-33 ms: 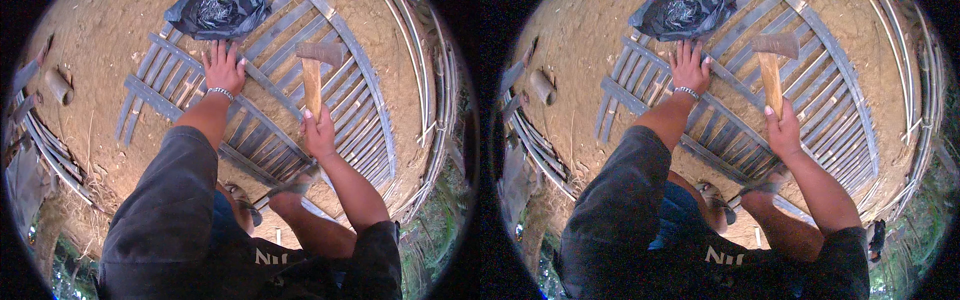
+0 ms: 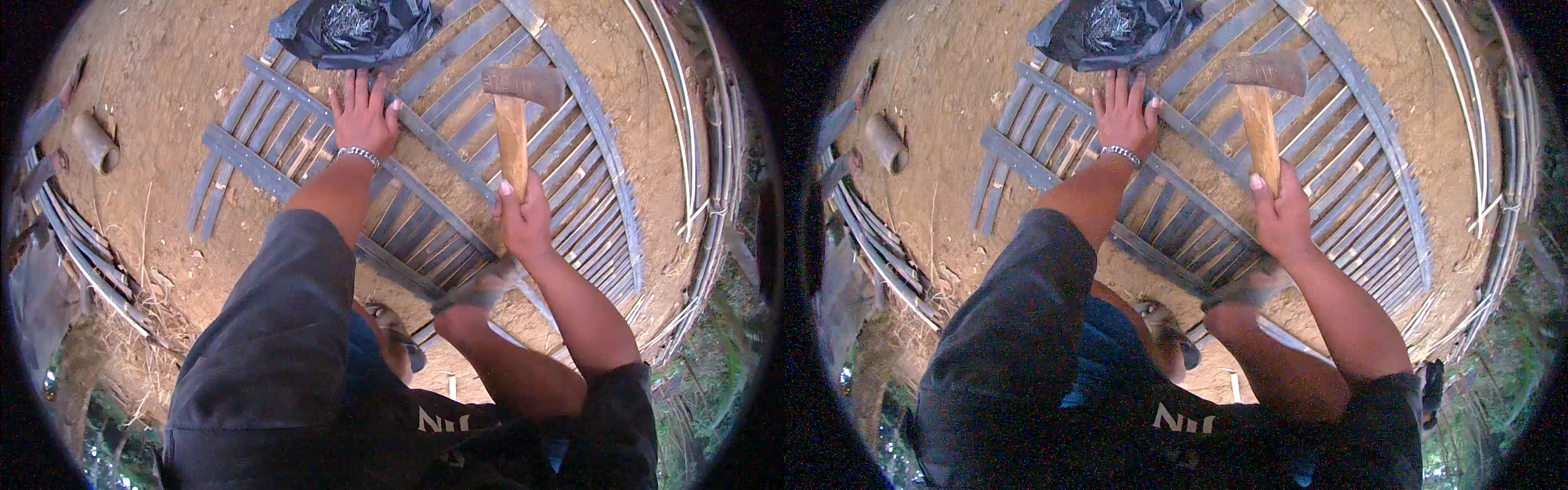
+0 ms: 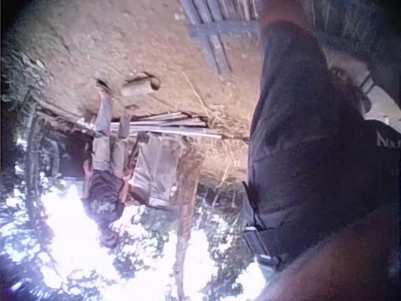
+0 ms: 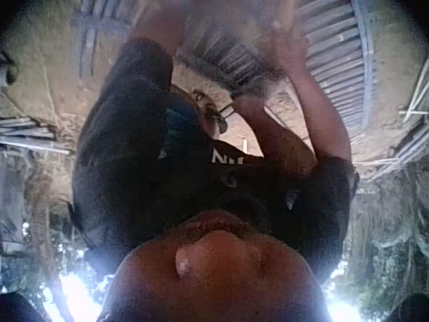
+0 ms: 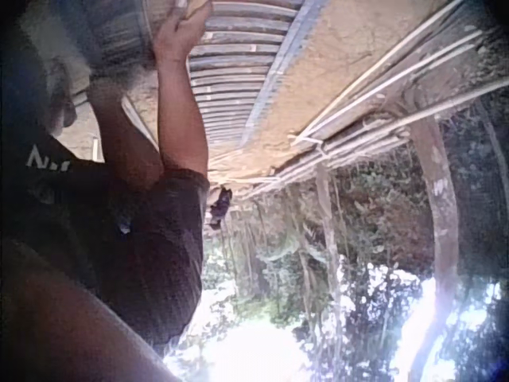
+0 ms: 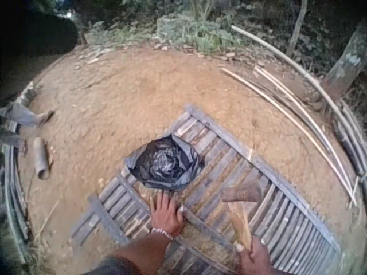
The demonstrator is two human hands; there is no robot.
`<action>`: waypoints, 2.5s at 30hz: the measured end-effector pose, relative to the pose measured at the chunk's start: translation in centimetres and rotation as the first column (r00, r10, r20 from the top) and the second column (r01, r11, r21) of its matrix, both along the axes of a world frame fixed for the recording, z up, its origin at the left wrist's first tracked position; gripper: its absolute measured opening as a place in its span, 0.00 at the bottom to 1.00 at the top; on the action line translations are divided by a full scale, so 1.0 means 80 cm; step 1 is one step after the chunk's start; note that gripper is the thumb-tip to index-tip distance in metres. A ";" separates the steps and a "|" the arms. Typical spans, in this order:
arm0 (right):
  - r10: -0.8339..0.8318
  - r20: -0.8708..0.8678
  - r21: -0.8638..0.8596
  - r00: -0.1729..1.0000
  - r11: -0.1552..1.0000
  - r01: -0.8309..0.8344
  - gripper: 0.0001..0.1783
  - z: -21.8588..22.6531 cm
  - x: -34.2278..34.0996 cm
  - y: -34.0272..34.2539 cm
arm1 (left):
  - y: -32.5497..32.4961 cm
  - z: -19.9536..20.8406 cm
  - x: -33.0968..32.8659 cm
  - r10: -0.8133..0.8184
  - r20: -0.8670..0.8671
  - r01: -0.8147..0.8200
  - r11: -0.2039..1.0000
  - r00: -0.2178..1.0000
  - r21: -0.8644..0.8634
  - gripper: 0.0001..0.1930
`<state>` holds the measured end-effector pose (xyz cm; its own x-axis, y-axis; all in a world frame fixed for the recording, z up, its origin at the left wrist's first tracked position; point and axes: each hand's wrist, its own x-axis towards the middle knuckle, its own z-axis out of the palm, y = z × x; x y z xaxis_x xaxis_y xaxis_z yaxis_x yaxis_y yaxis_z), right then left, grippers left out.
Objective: The person sits on the ground and uses a hammer to drive nails into a wooden lattice structure. They repeatedly pick up nails from a black bag, position them on the wooden slats, and hammer them in to secure the frame.
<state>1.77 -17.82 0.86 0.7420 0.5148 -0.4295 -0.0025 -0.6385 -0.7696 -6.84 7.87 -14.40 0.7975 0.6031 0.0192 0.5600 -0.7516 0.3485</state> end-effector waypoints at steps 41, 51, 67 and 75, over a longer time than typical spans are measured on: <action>-0.044 -0.147 0.171 0.988 0.983 0.070 0.22 -0.193 -0.112 0.049 | -0.096 0.020 -0.173 0.041 0.054 -0.034 0.993 0.998 -0.115 0.23; -0.042 -0.151 0.182 0.988 0.981 0.069 0.21 -0.196 -0.111 0.051 | -0.099 0.009 -0.177 0.034 0.042 -0.031 0.996 0.999 -0.079 0.20; -0.081 -0.195 0.098 0.977 0.990 0.102 0.25 -0.186 -0.112 0.052 | -0.099 0.010 -0.179 0.011 0.033 -0.008 0.997 0.999 -0.071 0.19; -0.083 -0.229 0.101 0.970 0.989 0.108 0.23 -0.180 -0.108 0.053 | -0.098 0.010 -0.175 0.014 0.038 -0.012 0.998 0.999 -0.068 0.19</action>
